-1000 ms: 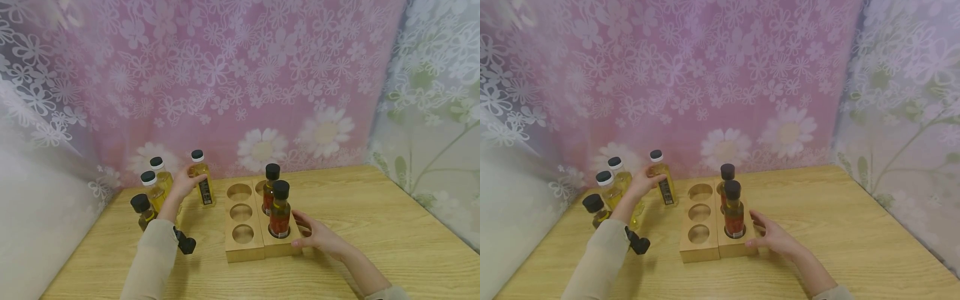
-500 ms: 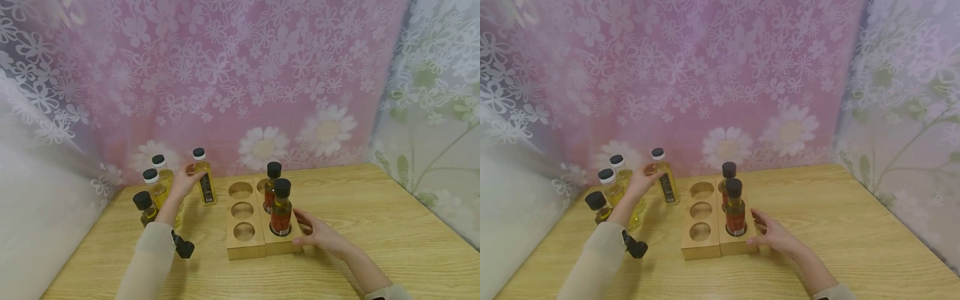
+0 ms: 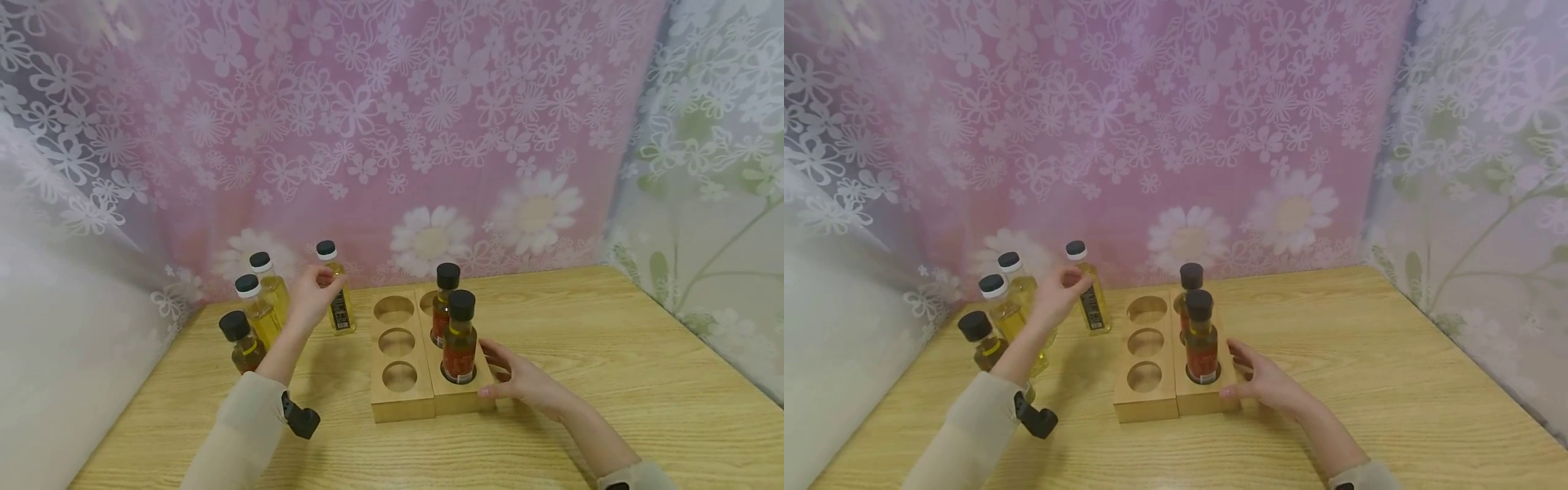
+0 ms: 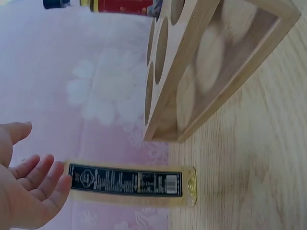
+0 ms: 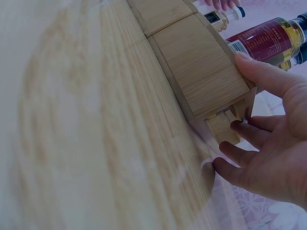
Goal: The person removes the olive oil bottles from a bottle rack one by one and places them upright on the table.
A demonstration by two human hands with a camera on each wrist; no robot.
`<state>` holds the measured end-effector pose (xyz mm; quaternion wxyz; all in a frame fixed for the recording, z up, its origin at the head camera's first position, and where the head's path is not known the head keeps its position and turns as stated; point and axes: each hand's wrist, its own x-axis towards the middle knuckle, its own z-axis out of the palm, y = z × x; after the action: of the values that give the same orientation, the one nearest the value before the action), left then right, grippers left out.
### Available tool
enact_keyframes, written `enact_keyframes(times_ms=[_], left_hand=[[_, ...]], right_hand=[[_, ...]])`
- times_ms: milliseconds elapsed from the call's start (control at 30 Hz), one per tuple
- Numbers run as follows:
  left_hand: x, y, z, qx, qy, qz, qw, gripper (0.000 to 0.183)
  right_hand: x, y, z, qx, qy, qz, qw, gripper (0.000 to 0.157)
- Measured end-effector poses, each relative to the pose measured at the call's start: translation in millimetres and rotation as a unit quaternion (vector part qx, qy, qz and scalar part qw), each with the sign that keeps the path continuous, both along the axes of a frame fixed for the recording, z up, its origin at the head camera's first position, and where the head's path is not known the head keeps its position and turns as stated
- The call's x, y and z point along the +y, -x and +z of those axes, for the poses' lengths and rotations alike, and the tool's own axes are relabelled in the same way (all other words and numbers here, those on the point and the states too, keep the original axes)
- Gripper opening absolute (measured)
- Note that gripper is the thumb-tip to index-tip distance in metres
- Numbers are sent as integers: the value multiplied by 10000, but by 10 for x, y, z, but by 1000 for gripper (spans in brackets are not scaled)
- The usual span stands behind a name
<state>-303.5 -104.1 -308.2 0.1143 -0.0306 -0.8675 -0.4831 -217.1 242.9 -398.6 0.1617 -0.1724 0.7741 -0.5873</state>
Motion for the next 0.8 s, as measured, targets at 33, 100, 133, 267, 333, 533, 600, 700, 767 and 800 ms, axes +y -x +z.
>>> enact_keyframes(times_ms=[33, 100, 133, 267, 333, 533, 600, 700, 767, 800], left_hand=[[27, -7, 2, -20, 16, -158, 9999, 43], [87, -15, -1, -56, 125, -393, 9991, 46], [118, -18, -7, -77, 144, -501, 9986, 47], [254, -31, -42, -140, 259, -866, 9958, 48], [329, -36, -62, -172, 361, -1077, 9934, 48], [570, -65, -101, -385, 633, -1760, 9816, 54], [648, -70, -112, -397, 686, -1979, 9770, 55], [763, -74, -127, -398, 747, -2238, 9709, 57], [835, -74, -132, -372, 835, -2362, 9674, 57], [870, -75, -131, -367, 895, -2408, 9658, 58]], right_hand=[[0, 5, 0, -3, 10, 3, 10000, 91], [1, 13, -4, -6, 16, 5, 10000, 92], [1, 16, -7, -11, 22, 5, 10000, 92], [4, 18, -15, -31, 32, -7, 10000, 93], [5, 13, -16, -26, 40, -15, 10000, 93], [6, 2, -12, -33, 64, -4, 10000, 92], [6, 3, -9, -36, 63, 10, 10000, 92], [5, 2, -8, -49, 63, 19, 10000, 92], [4, 2, -5, -51, 61, 12, 10000, 92], [4, 3, -4, -52, 61, 7, 10000, 92]])
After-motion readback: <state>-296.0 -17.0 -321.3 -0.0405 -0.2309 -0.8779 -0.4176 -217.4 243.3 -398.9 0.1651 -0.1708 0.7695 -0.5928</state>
